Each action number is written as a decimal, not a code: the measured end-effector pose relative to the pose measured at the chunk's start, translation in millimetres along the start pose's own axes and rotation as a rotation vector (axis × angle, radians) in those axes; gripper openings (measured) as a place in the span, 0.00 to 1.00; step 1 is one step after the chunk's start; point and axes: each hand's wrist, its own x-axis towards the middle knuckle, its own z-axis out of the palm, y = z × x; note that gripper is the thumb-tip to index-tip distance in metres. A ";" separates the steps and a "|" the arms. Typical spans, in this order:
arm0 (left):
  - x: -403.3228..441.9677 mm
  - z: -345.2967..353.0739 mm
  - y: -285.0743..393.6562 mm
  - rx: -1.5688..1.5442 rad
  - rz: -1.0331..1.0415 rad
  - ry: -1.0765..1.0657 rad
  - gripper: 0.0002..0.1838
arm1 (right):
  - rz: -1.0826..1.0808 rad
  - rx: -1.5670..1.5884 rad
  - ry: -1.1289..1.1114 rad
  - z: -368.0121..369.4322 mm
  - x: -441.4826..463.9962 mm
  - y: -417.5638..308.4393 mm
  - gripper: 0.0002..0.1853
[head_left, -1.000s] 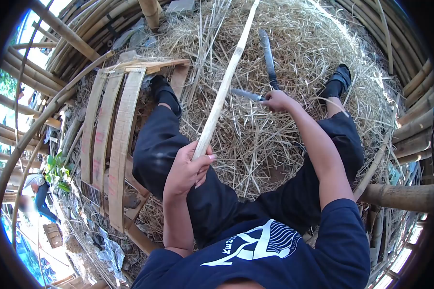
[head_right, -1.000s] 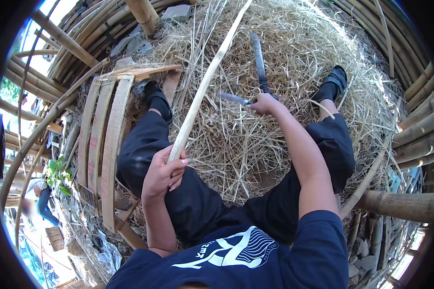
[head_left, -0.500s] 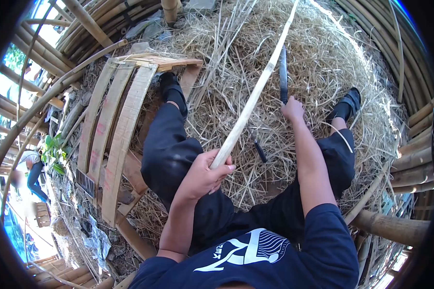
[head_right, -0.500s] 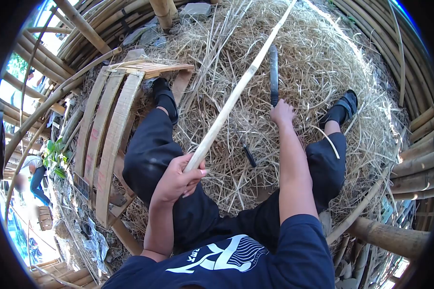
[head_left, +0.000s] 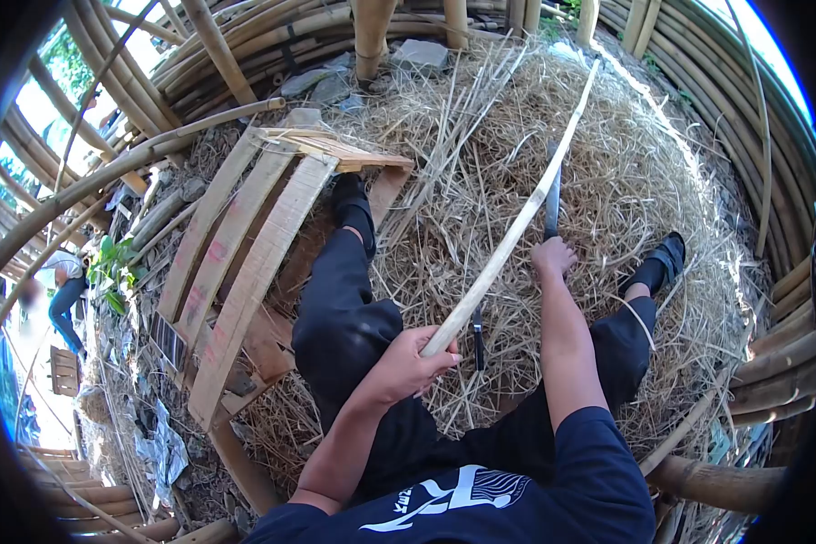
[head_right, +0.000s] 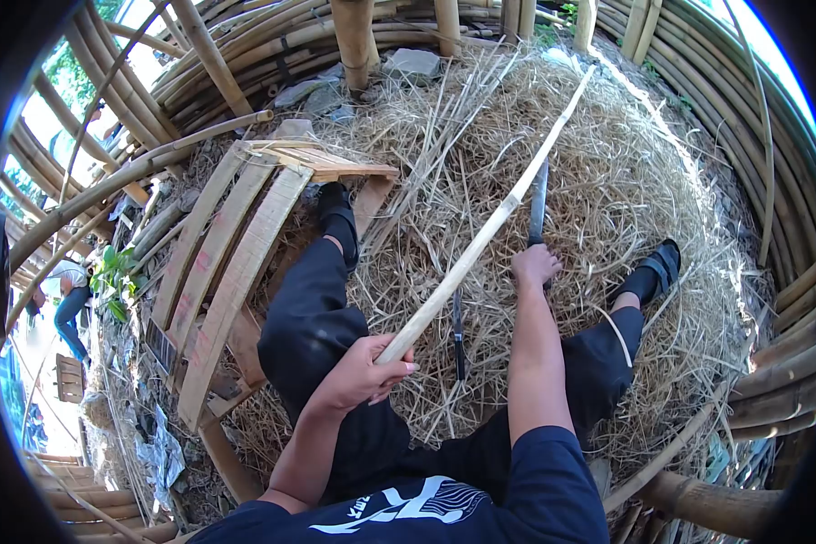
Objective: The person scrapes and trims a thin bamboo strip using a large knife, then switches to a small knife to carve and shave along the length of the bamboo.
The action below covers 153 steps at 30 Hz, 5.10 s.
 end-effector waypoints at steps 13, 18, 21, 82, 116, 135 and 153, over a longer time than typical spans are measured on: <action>0.3 -0.2 -10.8 0.013 0.049 -0.033 0.06 | 0.208 0.202 -0.123 18.3 6.0 -7.1 0.29; -1.8 2.1 -8.9 -0.011 0.042 -0.050 0.06 | 0.167 0.206 -0.180 10.5 10.6 -6.0 0.23; -3.0 2.0 -5.9 -0.020 0.040 -0.062 0.06 | 0.137 0.147 -0.164 6.6 26.2 -8.0 0.22; 20.1 20.9 -12.4 -0.332 -0.205 -0.170 0.10 | -0.309 0.754 -0.191 -210.4 -35.3 80.3 0.16; 63.6 15.0 4.5 -0.065 -0.170 -0.201 0.10 | -0.770 0.270 -0.282 -184.7 -142.6 77.5 0.12; 53.5 17.7 7.7 -0.026 -0.114 -0.156 0.10 | -0.808 0.320 -0.290 -172.3 -122.5 79.2 0.14; 55.2 18.2 0.1 0.143 0.022 -0.058 0.10 | -0.951 0.305 -0.346 -165.6 -125.9 77.9 0.14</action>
